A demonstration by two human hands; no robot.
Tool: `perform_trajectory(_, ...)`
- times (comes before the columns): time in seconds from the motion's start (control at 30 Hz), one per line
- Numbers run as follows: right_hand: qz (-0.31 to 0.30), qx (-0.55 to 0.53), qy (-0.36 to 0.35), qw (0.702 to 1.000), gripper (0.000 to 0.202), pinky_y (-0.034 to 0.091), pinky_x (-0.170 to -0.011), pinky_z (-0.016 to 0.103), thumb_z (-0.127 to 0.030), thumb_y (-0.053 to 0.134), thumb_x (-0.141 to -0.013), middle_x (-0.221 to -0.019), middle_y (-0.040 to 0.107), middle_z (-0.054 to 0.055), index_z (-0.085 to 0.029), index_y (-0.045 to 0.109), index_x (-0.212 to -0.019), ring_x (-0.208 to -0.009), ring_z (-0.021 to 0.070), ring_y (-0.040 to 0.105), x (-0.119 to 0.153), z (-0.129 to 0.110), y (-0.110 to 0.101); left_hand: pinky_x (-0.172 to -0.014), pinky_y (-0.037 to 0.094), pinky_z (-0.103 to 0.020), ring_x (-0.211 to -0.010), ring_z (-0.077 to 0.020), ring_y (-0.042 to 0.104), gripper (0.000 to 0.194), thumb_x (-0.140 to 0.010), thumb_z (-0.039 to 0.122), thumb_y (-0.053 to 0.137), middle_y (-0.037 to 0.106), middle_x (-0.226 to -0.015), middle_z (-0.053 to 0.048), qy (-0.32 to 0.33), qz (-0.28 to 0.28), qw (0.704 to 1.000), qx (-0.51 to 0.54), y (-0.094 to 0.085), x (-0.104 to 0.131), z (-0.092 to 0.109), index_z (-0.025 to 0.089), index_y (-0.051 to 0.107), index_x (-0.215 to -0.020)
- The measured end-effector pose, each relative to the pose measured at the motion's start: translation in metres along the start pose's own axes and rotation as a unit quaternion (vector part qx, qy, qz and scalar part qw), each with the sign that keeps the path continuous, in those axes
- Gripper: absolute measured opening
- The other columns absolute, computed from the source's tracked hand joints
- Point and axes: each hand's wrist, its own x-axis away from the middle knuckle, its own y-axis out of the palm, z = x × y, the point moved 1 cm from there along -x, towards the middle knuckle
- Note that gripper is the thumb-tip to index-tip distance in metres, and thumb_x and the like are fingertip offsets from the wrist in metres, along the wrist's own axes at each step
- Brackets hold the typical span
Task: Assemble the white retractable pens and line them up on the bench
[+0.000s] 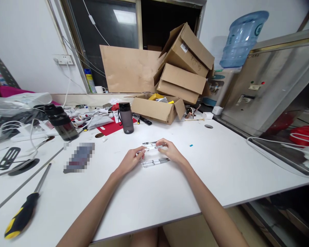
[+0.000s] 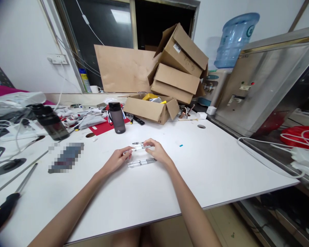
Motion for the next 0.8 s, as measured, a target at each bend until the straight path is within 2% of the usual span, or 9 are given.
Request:
perform_trajectory(0.07, 0.007, 0.01, 0.008, 1.0, 0.027, 0.042, -0.102, 0.034, -0.019, 0.06, -0.081, -0.114, 0.067, 0.004, -0.021, 0.065, -0.107, -0.11, 0.0189, 0.061, 0.001, 0.0, 0.004, -0.068, 0.036, -0.026, -0.066, -0.0177, 0.051, 0.04, -0.1, 0.048, 0.042, 0.061, -0.071, 0.001, -0.001, -0.002, 1.0, 0.0, 0.0, 0.0, 0.0, 0.02, 0.068, -0.086)
perform_trajectory(0.13, 0.028, 0.022, 0.046, 0.998, 0.022, 0.045, -0.094, 0.032, -0.025, 0.059, -0.085, -0.111, 0.068, 0.004, -0.022, 0.066, -0.106, -0.104, 0.0186, 0.062, 0.003, 0.001, 0.009, -0.068, 0.036, -0.026, -0.065, -0.0178, 0.05, 0.04, -0.1, 0.047, 0.041, 0.061, -0.071, 0.002, -0.005, -0.004, 1.0, -0.001, 0.001, 0.0, 0.0, 0.02, 0.068, -0.086)
perform_trajectory(0.23, 0.036, 0.042, 0.105, 0.993, 0.025, 0.045, -0.075, 0.028, -0.04, 0.053, -0.094, -0.084, 0.069, 0.001, -0.02, 0.068, -0.094, -0.077, 0.0168, 0.061, 0.004, 0.004, 0.013, -0.067, 0.035, -0.026, -0.064, -0.0176, 0.049, 0.04, -0.101, 0.048, 0.04, 0.061, -0.071, 0.002, -0.014, -0.004, 1.0, -0.01, 0.0, -0.001, -0.002, 0.021, 0.068, -0.09)
perform_trajectory(0.3, 0.03, 0.04, 0.106, 0.993, 0.029, 0.044, -0.07, 0.028, -0.043, 0.053, -0.094, -0.074, 0.066, 0.0, -0.02, 0.069, -0.087, -0.07, 0.0167, 0.058, 0.003, 0.005, 0.012, -0.068, 0.035, -0.026, -0.064, -0.0174, 0.049, 0.041, -0.101, 0.048, 0.04, 0.061, -0.071, 0.003, -0.014, -0.004, 1.0, -0.014, 0.0, -0.001, -0.003, 0.021, 0.068, -0.09)
perform_trajectory(0.43, 0.01, -0.014, 0.036, 0.999, 0.015, 0.047, -0.088, 0.031, -0.034, 0.063, -0.086, -0.096, 0.069, 0.002, -0.021, 0.069, -0.093, -0.094, 0.0199, 0.064, 0.0, 0.004, 0.007, -0.069, 0.036, -0.026, -0.066, -0.0173, 0.05, 0.041, -0.102, 0.048, 0.039, 0.061, -0.072, 0.002, -0.009, -0.008, 1.0, -0.015, 0.0, -0.001, -0.006, 0.021, 0.066, -0.089)
perform_trajectory(0.5, 0.012, -0.031, 0.025, 0.999, 0.015, 0.046, -0.095, 0.033, -0.031, 0.064, -0.085, -0.104, 0.069, 0.002, -0.022, 0.069, -0.096, -0.103, 0.0204, 0.063, -0.001, 0.003, 0.007, -0.069, 0.036, -0.027, -0.067, -0.0175, 0.051, 0.04, -0.102, 0.047, 0.039, 0.061, -0.073, 0.002, -0.011, -0.006, 1.0, -0.016, -0.001, -0.001, -0.006, 0.021, 0.067, -0.09)
perform_trajectory(0.57, 0.023, -0.032, 0.049, 0.998, 0.017, 0.047, -0.092, 0.032, -0.035, 0.062, -0.088, -0.102, 0.07, 0.003, -0.022, 0.069, -0.096, -0.099, 0.0199, 0.064, 0.0, 0.003, 0.008, -0.069, 0.036, -0.027, -0.068, -0.0176, 0.051, 0.04, -0.102, 0.047, 0.039, 0.061, -0.073, 0.002, -0.011, -0.007, 1.0, -0.017, -0.001, -0.002, -0.006, 0.021, 0.067, -0.09)
perform_trajectory(0.7, 0.031, -0.021, 0.086, 0.996, 0.025, 0.048, -0.08, 0.031, -0.043, 0.059, -0.092, -0.083, 0.072, 0.003, -0.02, 0.071, -0.092, -0.081, 0.019, 0.065, 0.001, 0.004, 0.01, -0.072, 0.037, -0.027, -0.07, -0.0182, 0.053, 0.04, -0.102, 0.048, 0.039, 0.062, -0.075, 0.002, -0.004, -0.013, 1.0, -0.01, 0.0, -0.002, -0.007, 0.021, 0.066, -0.088)
perform_trajectory(0.8, 0.033, -0.027, 0.045, 0.998, 0.02, 0.048, -0.089, 0.032, -0.039, 0.065, -0.087, -0.095, 0.073, 0.004, -0.021, 0.071, -0.093, -0.094, 0.0199, 0.066, 0.0, 0.003, 0.009, -0.071, 0.038, -0.027, -0.07, -0.0184, 0.054, 0.04, -0.102, 0.048, 0.039, 0.062, -0.075, 0.002, -0.008, -0.01, 1.0, -0.003, 0.001, -0.002, -0.007, 0.021, 0.066, -0.09)
